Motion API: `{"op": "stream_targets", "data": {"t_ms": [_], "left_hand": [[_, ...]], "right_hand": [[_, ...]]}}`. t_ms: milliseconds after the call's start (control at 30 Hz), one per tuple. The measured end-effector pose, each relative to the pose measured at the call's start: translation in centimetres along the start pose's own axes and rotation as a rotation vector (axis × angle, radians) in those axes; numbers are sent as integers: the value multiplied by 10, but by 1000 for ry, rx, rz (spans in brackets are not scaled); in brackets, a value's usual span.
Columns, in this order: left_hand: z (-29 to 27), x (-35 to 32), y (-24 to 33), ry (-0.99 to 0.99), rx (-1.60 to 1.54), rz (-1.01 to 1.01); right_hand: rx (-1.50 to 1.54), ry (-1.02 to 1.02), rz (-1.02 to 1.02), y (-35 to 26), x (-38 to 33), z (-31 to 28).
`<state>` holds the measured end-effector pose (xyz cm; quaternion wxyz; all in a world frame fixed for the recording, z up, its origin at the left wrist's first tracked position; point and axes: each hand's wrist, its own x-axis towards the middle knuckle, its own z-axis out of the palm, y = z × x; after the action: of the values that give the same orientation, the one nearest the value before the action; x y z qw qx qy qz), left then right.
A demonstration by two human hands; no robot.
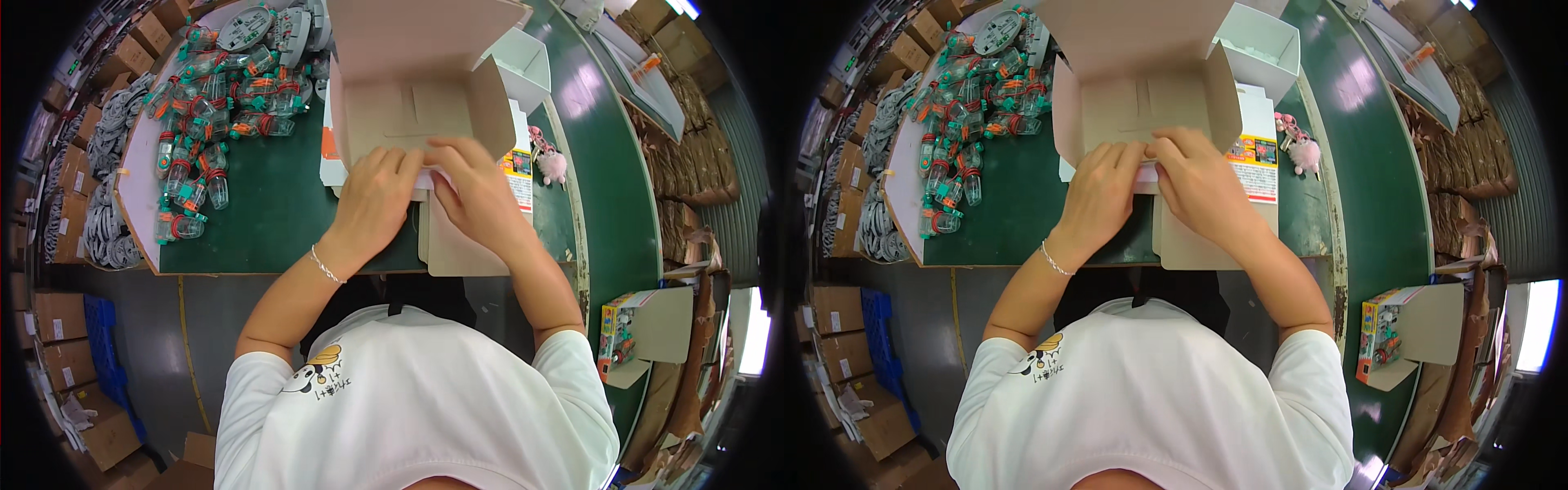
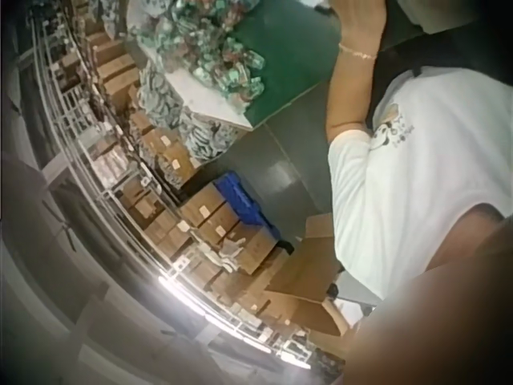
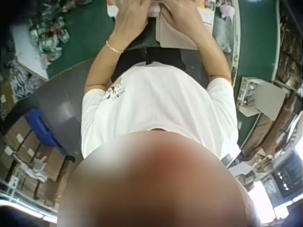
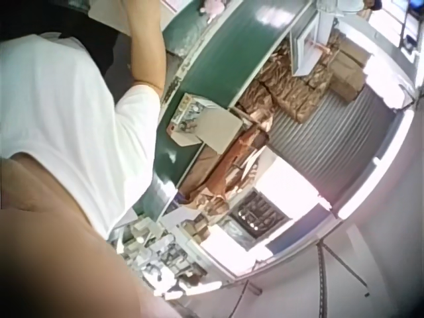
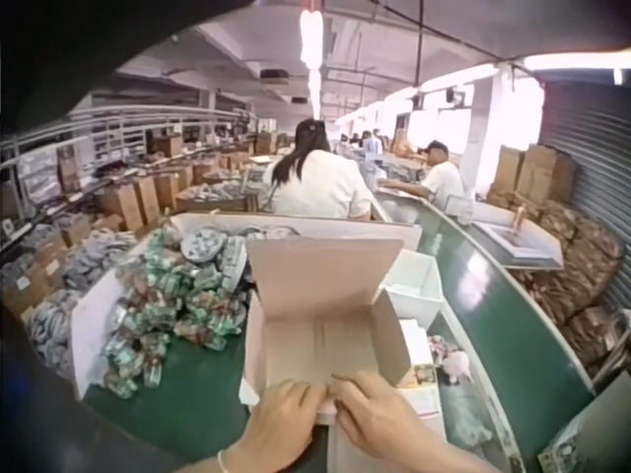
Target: Assemble cardboard boxes and package mechanical parts into them.
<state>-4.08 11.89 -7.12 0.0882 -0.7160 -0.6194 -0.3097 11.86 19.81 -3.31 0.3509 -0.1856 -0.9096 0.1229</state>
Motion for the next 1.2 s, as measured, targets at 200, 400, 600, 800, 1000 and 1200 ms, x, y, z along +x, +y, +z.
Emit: {"op": "stream_targets", "data": {"t_ms": [200,400,600,800,1000,1200], "left_hand": [[-21,4,5,252,-66,111],[-80,15,-32,411,-246,99],[-84,45,-148,370,-316,-402],[-43,69,-207,499,-1618,-1115],[-3,83,-227,780,-1674,-1219],[-12,97,-223,1027,-1783,-1224]], "right_hand": [[16,634,47,62,87,-49],[-284,-133,238,264,141,1],[-119,-286,106,322,157,77],[158,-306,356,424,121,90],[3,-284,259,389,148,75],[-178,-212,133,309,161,45]]}}
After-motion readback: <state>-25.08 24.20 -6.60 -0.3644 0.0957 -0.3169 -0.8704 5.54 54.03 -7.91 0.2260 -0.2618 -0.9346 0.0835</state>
